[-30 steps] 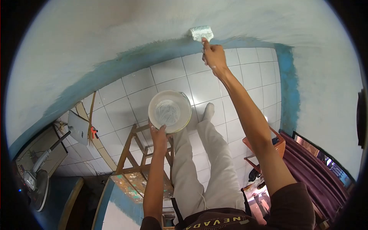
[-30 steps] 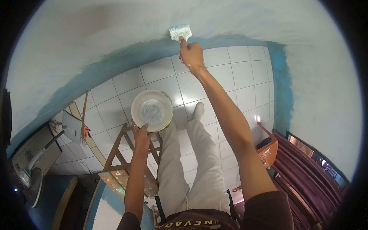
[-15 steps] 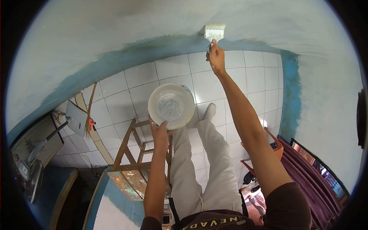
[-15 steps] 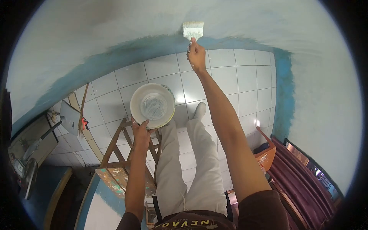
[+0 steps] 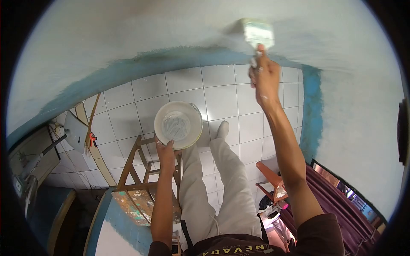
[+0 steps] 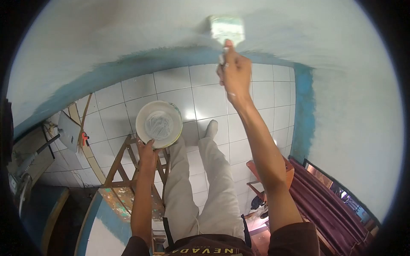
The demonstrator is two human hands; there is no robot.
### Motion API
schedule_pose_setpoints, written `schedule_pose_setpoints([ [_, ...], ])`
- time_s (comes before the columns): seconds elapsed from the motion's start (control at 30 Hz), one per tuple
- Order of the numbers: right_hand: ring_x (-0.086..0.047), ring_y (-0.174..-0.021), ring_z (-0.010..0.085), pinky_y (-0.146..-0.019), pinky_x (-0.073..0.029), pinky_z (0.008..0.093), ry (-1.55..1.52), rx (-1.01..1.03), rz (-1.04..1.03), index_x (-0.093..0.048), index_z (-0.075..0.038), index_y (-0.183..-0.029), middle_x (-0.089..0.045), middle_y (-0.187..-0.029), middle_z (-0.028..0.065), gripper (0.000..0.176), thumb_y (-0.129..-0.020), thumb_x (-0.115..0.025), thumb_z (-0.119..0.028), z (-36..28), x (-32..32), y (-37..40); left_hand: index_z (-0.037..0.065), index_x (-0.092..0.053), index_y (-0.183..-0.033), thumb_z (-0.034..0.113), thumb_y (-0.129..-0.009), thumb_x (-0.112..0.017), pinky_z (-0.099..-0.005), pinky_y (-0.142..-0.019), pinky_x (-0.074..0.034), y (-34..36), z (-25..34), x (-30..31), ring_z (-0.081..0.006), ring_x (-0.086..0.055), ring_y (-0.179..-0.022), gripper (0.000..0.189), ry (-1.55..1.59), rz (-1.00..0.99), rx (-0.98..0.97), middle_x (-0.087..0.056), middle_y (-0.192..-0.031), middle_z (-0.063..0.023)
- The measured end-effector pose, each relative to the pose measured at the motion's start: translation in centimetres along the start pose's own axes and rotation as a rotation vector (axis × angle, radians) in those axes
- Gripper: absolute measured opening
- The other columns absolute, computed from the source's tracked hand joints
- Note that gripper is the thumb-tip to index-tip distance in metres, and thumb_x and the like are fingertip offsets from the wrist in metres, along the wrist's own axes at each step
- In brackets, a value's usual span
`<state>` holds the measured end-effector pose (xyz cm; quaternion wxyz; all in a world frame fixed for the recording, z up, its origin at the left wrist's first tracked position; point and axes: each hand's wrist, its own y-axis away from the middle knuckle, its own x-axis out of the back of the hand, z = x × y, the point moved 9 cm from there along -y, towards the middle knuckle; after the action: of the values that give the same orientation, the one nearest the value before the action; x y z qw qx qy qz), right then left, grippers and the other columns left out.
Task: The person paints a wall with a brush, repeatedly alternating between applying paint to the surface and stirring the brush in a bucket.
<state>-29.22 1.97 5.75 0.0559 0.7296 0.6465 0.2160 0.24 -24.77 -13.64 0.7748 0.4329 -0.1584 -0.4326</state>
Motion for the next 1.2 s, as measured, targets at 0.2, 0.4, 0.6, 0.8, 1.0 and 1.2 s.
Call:
schedule_pose_setpoints([
  [0.2, -0.039, -0.048, 0.0075, -0.043, -0.034, 0.0255, -0.169, 0.343, 0.105, -0.045, -0.010, -0.069, -0.041, -0.058, -0.0012, 0.054, -0.108, -0.040, -0.047, -1.0, 1.5, -3.1, 0.019, -0.016, -0.156, -0.004, -0.093, -0.049, -0.0428, -0.082, -0.065, -0.2, 0.7, 1.1, -0.0316, -0.055, -0.126, 0.075, 0.012, 0.038, -0.016, -0.039, -0.147, -0.0165],
  [0.4, -0.045, -0.048, 0.0088, -0.044, -0.037, 0.0269, 0.004, 0.192, 0.007, -0.046, -0.007, -0.064, -0.045, -0.055, 0.0000, 0.060, -0.107, -0.042, -0.049, 17.4, -3.8, -10.8, 0.017, -0.018, -0.156, -0.003, -0.093, -0.050, -0.0424, -0.085, -0.064, 0.8, 1.7, 1.2, -0.0296, -0.054, -0.127, 0.074, -0.048, 0.106, -0.033, -0.039, -0.147, -0.0153],
  [0.6, -0.052, -0.048, 0.0138, -0.045, -0.042, 0.0300, 0.306, -0.237, -0.006, -0.061, 0.001, -0.070, -0.054, -0.055, 0.0062, 0.062, -0.102, -0.049, -0.051, 22.1, -4.4, -9.8, 0.018, -0.016, -0.158, -0.006, -0.092, -0.049, -0.0448, -0.088, -0.062, 0.8, 1.4, 1.2, -0.0300, -0.050, -0.130, 0.077, -0.010, 0.136, -0.045, -0.038, -0.149, -0.0150],
  [0.8, -0.038, -0.043, 0.0084, -0.041, -0.030, 0.0275, 0.096, -0.085, -0.016, -0.048, -0.010, -0.062, -0.041, -0.050, -0.0003, 0.056, -0.102, -0.052, -0.049, 5.9, -1.0, -4.4, 0.018, -0.016, -0.157, -0.006, -0.092, -0.051, -0.0458, -0.091, -0.062, 1.1, 1.7, 0.6, -0.0311, -0.049, -0.132, 0.078, -0.028, 0.106, -0.020, -0.037, -0.150, -0.0155],
  [1.0, -0.038, -0.039, 0.0083, -0.037, -0.027, 0.0259, -0.063, 0.295, 0.149, -0.045, -0.010, -0.061, -0.040, -0.050, -0.0007, 0.060, -0.107, -0.043, -0.049, -4.6, 1.5, 1.3, 0.016, -0.016, -0.157, -0.007, -0.092, -0.050, -0.0444, -0.089, -0.063, 1.3, 1.8, 0.0, -0.0315, -0.049, -0.133, 0.077, -0.050, 0.138, -0.063, -0.037, -0.150, -0.0165],
  [1.2, -0.040, -0.047, 0.0087, -0.044, -0.035, 0.0264, -0.163, 0.381, -0.026, -0.042, -0.010, -0.070, -0.040, -0.058, -0.0027, 0.055, -0.107, -0.040, -0.049, 7.8, -2.7, -7.9, 0.017, -0.014, -0.158, -0.008, -0.092, -0.049, -0.0451, -0.089, -0.063, 1.7, 1.2, -0.1, -0.0324, -0.048, -0.133, 0.078, 0.004, 0.133, -0.040, -0.034, -0.151, -0.0165],
])
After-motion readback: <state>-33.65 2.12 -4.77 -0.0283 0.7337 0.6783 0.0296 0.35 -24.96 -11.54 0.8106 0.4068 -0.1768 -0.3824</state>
